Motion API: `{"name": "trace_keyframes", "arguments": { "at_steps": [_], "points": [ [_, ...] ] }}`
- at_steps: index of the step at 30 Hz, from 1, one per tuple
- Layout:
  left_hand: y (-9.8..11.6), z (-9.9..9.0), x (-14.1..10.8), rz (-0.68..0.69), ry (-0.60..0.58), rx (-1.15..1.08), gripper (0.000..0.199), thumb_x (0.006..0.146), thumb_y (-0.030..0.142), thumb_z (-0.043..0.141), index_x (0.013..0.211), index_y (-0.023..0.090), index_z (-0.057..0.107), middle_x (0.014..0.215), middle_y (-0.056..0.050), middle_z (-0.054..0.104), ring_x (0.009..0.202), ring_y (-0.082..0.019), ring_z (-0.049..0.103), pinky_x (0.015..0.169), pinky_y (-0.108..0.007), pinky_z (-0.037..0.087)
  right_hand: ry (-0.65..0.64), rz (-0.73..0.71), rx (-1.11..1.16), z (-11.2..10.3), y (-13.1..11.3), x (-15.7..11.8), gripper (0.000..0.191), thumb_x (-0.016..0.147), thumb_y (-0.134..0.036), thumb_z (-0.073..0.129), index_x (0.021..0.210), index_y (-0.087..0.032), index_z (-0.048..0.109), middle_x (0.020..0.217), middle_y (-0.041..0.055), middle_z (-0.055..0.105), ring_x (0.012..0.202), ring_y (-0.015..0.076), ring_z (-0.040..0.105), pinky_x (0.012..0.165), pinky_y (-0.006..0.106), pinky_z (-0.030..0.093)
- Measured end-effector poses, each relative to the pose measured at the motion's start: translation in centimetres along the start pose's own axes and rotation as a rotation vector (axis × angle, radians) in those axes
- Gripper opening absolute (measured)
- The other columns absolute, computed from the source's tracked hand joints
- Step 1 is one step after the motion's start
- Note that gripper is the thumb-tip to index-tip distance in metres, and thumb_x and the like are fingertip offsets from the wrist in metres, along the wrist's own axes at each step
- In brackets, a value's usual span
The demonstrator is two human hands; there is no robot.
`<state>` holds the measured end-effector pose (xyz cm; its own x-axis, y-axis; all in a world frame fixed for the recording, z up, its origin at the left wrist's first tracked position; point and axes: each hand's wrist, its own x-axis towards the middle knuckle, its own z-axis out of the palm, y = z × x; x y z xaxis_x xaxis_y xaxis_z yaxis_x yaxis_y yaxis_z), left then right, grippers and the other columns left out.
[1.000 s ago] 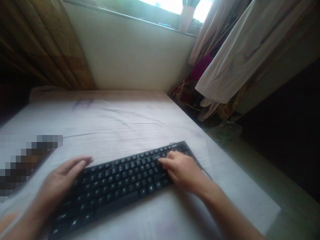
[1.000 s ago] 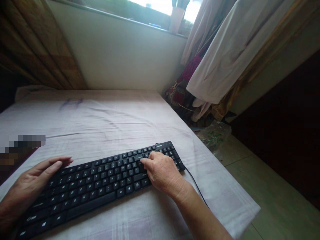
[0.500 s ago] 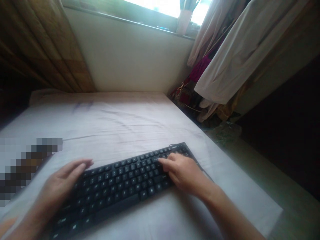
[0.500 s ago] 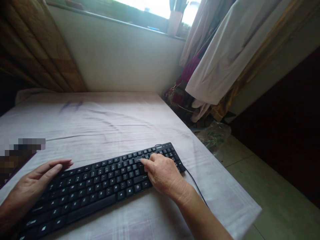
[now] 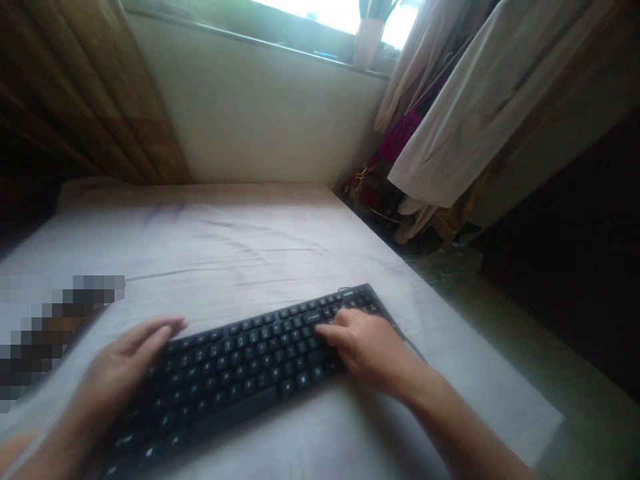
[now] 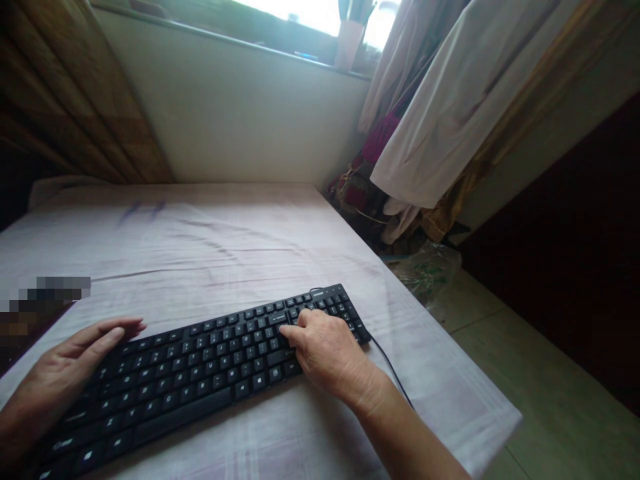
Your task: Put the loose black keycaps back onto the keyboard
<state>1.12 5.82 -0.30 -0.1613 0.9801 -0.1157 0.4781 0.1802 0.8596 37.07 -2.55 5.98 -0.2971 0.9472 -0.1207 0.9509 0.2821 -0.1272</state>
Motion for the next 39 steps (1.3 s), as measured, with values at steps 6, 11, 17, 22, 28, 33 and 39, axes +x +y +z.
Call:
{"name": "trace_keyframes", "arguments": {
  "at_steps": [6,11,17,22,28,33,39],
  "points": [
    [0.3,-0.1,-0.2,0.020,-0.007,0.015,0.063,0.052,0.078,0.066,0.086,0.027,0.077,0.102,-0.007,0.078,0.110,-0.035,0.066,0.111,-0.053,0.037,-0.023,-0.020,-0.034,0.0,-0.2,-0.2,0.042,0.089,-0.012,0.050,0.123,-0.029,0.068,0.091,0.0066,0.065,0.080,0.0182,0.057,0.069,0.027,0.040],
    [0.8,0.0,-0.5,0.014,-0.002,0.004,0.062,0.051,0.078,0.066,0.085,0.027,0.076,0.101,-0.007,0.078,0.111,-0.036,0.066,0.111,-0.054,0.037,-0.033,-0.068,-0.081,0.0,-0.1,0.0,0.040,0.090,-0.011,0.049,0.121,-0.026,0.069,0.090,0.0073,0.064,0.080,0.0199,0.058,0.067,0.029,0.040],
    [0.0,0.0,-0.2,0.011,-0.013,0.018,0.059,0.054,0.074,0.066,0.088,0.027,0.077,0.104,-0.006,0.077,0.111,-0.035,0.066,0.111,-0.053,0.037,-0.069,-0.129,-0.139,-0.1,-0.2,0.3,0.034,0.090,-0.012,0.049,0.117,-0.022,0.068,0.090,0.0080,0.065,0.079,0.0205,0.058,0.064,0.029,0.038],
    [-0.4,-0.1,-0.1,0.025,-0.018,0.020,0.060,0.056,0.076,0.065,0.090,0.028,0.077,0.106,-0.006,0.077,0.111,-0.035,0.066,0.110,-0.053,0.038,-0.067,-0.141,-0.137,-0.3,0.1,0.6,0.030,0.090,-0.013,0.048,0.109,-0.023,0.069,0.089,0.0063,0.064,0.077,0.0195,0.058,0.061,0.028,0.035],
    [0.4,0.0,-0.2,-0.005,-0.011,0.010,0.064,0.051,0.079,0.065,0.087,0.028,0.077,0.104,-0.006,0.078,0.111,-0.035,0.066,0.110,-0.053,0.038,0.009,-0.046,-0.022,0.4,0.9,-1.0,0.038,0.090,-0.014,0.050,0.118,-0.031,0.069,0.087,0.0033,0.064,0.073,0.0158,0.057,0.062,0.026,0.036],
    [0.3,-0.1,-0.1,0.025,0.008,0.063,0.062,0.053,0.080,0.063,0.085,0.028,0.078,0.102,-0.007,0.078,0.109,-0.037,0.067,0.109,-0.054,0.039,0.051,-0.023,0.002,0.9,0.9,-2.1,0.040,0.087,-0.011,0.051,0.117,-0.030,0.071,0.085,0.0037,0.064,0.073,0.0161,0.058,0.061,0.026,0.036],
    [-0.1,-0.1,0.0,0.029,0.006,0.069,0.060,0.055,0.077,0.063,0.086,0.029,0.077,0.100,-0.006,0.078,0.106,-0.036,0.068,0.108,-0.054,0.040,0.002,-0.029,-0.036,0.6,0.4,-1.8,0.043,0.088,-0.012,0.053,0.124,-0.030,0.067,0.089,0.0051,0.065,0.075,0.0177,0.059,0.062,0.027,0.037]
  ]
}}
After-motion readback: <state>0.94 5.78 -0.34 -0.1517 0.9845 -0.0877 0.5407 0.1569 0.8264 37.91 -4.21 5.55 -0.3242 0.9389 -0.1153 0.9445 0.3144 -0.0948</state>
